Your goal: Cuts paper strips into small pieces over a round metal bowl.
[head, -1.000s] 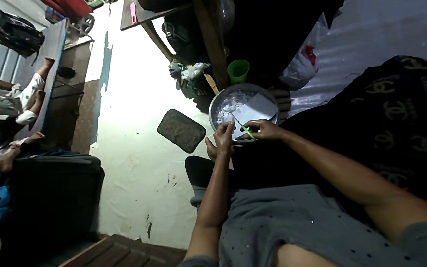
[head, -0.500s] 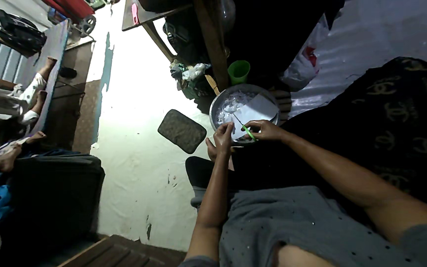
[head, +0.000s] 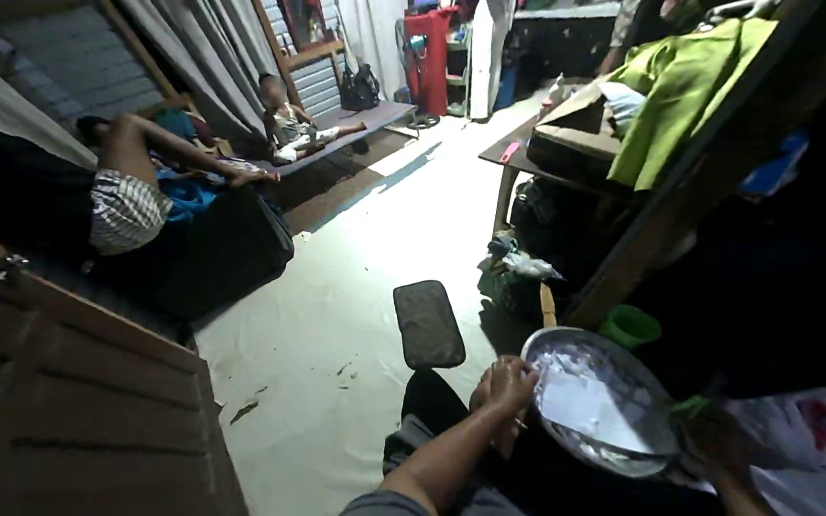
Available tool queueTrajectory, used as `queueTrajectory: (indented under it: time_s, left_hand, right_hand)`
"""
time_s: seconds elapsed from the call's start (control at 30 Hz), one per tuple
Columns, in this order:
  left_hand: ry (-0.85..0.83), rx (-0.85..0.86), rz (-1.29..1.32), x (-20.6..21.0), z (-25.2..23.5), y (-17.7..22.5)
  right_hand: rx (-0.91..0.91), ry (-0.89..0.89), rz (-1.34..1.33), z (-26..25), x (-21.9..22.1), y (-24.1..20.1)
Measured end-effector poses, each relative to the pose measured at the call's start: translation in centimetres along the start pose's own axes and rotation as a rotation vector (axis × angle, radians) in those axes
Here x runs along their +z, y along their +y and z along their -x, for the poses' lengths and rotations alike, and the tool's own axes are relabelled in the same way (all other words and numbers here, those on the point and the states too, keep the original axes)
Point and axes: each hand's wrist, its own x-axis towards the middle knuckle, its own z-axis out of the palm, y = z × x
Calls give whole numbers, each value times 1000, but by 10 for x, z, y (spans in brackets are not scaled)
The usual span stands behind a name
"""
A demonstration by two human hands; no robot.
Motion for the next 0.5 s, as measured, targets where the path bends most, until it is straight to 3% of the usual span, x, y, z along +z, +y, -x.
queueTrajectory:
  time_s: [0.13,0.3,0.5]
  left_hand:
    - [-47,-33,-44,2,8,-1]
    - [-46,-87,142,4,5,-12]
    - [45,-151,337,5,13,-16]
  right_hand:
    - [66,-31,83,-2,11,8]
    - [63,-78,89,-16,25,39]
    - [36,-69,-27,15,19,16]
